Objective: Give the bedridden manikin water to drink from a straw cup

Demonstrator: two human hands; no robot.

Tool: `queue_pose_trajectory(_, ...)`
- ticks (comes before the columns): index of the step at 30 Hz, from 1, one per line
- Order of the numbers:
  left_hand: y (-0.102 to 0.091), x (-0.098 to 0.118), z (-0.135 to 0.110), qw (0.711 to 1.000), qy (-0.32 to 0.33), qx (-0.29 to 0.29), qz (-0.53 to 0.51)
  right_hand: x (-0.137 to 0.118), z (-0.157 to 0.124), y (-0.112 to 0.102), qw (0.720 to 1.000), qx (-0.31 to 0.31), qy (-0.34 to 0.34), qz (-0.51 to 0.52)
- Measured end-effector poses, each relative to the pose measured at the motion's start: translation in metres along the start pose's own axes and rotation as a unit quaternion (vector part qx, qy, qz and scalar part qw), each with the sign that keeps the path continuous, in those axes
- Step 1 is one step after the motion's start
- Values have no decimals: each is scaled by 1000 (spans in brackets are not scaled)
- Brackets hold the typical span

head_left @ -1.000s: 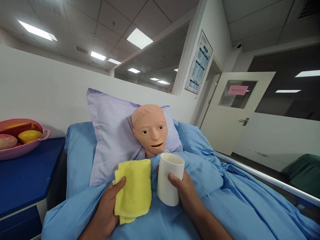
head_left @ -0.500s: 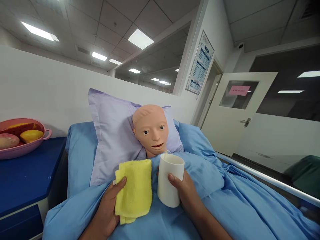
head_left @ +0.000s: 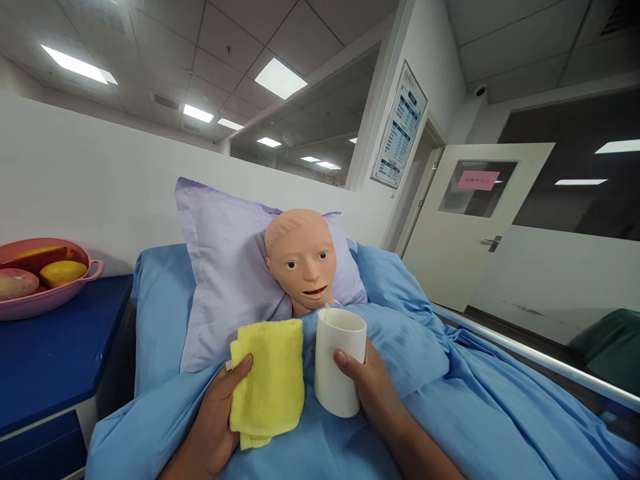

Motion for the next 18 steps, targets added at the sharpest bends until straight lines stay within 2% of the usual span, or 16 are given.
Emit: queue_pose_trajectory(18, 2, 1, -1, 1000, 3, -1, -1, -4, -3, 7, 1000, -25, 5, -9)
Point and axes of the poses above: each hand's wrist, its own z-axis towards the middle knuckle, its own y-axis out of the palm, x = y × z, the point moved 10 cm from there along z, towards the middle knuckle, and after that the axes turned 8 degrees about y, right-handed, at the moved point
